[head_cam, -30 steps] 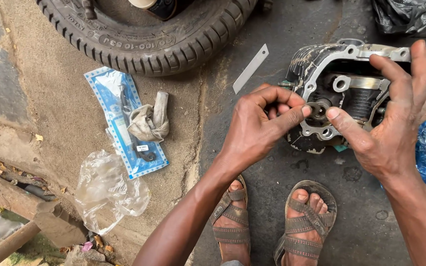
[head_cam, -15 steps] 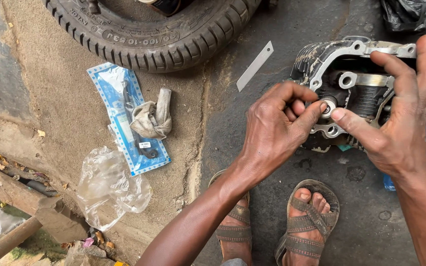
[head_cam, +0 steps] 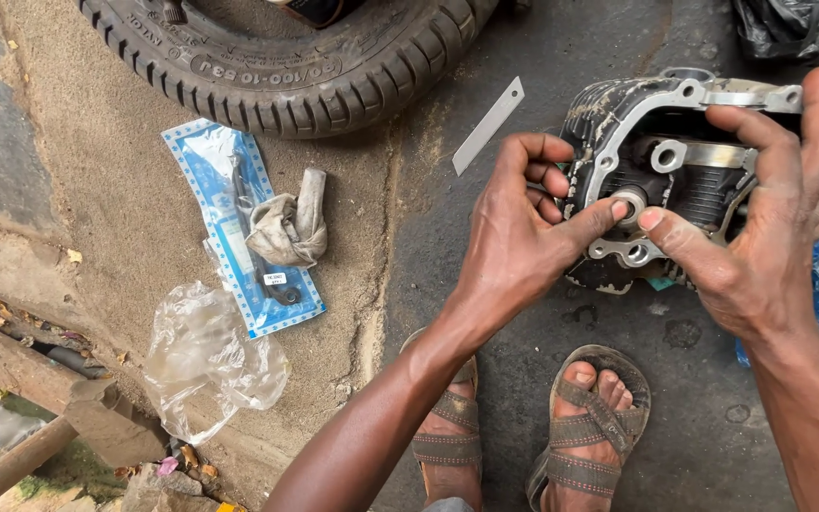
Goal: The person sits on the ground next to a motorcycle and works on a cylinder head assembly, fitting valve springs, seals and small hardware into the head by hand, pressing components into place and repositioning the head. At the end they pick up a cloth and wipe their hands and the part.
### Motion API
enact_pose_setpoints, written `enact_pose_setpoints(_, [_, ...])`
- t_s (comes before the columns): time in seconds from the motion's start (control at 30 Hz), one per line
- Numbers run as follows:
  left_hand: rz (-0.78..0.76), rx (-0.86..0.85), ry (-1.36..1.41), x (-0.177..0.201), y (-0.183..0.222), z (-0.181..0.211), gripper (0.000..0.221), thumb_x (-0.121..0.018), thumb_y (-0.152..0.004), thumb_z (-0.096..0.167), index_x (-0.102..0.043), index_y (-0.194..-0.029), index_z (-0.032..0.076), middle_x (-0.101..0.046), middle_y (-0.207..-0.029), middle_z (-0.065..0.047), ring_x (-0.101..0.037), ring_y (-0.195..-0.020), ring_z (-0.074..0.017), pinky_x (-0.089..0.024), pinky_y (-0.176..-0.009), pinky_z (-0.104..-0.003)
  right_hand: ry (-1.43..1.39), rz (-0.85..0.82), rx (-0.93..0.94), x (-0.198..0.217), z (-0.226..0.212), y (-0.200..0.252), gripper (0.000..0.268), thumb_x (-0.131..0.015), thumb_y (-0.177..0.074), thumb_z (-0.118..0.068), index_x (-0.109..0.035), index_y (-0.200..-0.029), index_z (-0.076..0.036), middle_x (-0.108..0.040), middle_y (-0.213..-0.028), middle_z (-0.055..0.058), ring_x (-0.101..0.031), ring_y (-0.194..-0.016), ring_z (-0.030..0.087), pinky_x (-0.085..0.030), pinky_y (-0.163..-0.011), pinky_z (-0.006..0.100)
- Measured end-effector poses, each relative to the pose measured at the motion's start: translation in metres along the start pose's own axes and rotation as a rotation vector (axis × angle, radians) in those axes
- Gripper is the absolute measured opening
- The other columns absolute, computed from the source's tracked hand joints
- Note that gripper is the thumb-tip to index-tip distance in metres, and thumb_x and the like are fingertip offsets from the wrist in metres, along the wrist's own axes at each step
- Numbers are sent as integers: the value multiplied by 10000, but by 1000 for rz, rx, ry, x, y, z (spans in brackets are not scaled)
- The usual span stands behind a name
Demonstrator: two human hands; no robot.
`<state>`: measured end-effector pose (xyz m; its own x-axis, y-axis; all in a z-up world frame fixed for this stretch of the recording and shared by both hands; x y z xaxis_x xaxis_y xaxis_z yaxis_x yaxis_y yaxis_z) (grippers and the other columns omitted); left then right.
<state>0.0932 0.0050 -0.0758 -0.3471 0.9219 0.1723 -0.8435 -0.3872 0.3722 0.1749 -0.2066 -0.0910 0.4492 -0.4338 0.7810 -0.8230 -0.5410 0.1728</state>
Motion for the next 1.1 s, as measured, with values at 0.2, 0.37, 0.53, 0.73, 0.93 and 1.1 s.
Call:
enact_pose_setpoints(0.2, [-45, 22, -39, -2, -2, 2, 621, -851, -752, 303, -526, -1202, 24, -511, -924, -48, -547, -759, -100, -554, -592, -263, 68, -8, -84, -6, 5, 5, 820, -743, -869, -662, -544, -1463, -133, -16, -1775, 212, 174, -1569, 452, 82, -1252, 724])
enact_pose_setpoints(0.37, [-154, 150, 142, -1, -7, -13, 600, -851, -726, 288, -571, -1179, 12, -566, -940, -79, -590, -748, -157, -583, -598, -283, 69, -21, -98, -3, -5, -3, 827, -763, -858, -690, -567, -1433, -129, -25, -1770, 226, 175, -1562, 471, 77, -1223, 742])
enact_pose_setpoints(0.53, [-113, -256, -296, 12, 15, 32, 550, -791, -873, 238, -567, -1351, 87, -565, -1206, -110, -626, -987, -212, -624, -802, -344, -161, 39, -108, 18, -45, -6, 847, -697, -840, -657, -516, -1453, -102, -87, -1732, 280, 103, -1584, 526, 50, -1294, 731])
enact_pose_setpoints(0.73, [-261, -478, -557, -1, 9, 39, 362, -735, -916, 230, -670, -1260, 140, -622, -1236, -115, -658, -1044, -251, -622, -913, -387, -200, 144, -94, 34, -52, -8, 749, -713, -830, -542, -553, -1375, -53, -251, -1660, 299, -57, -1564, 513, -59, -1282, 670])
enact_pose_setpoints(0.93, [-261, -545, -553, 2, 34, 61, 387, -724, -967, 196, -642, -1319, 58, -665, -1186, -131, -695, -986, -248, -630, -873, -381, -510, 184, -71, 47, -70, 26, 410, -695, -992, -280, -627, -1265, 17, -568, -1331, 274, -573, -1237, 347, -511, -1071, 484])
enact_pose_setpoints(1.1, [-216, -599, -456, 0, 60, 96, 376, -723, -971, 189, -636, -1306, 41, -664, -1183, -108, -730, -977, -253, -629, -823, -358, -1261, -81, -362, 16, -67, 50, 276, -509, -1022, -55, -634, -1226, 81, -709, -1072, 196, -713, -964, 211, -606, -862, 327])
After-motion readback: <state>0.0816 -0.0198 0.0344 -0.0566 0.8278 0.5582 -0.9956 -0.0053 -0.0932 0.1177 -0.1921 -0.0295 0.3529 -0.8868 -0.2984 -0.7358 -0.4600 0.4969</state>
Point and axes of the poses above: each hand's wrist, its own y-axis away from the middle knuckle, its own x-axis out of the back of the hand, z = x × y, the point moved 6 cm from there along -y, towards the middle knuckle
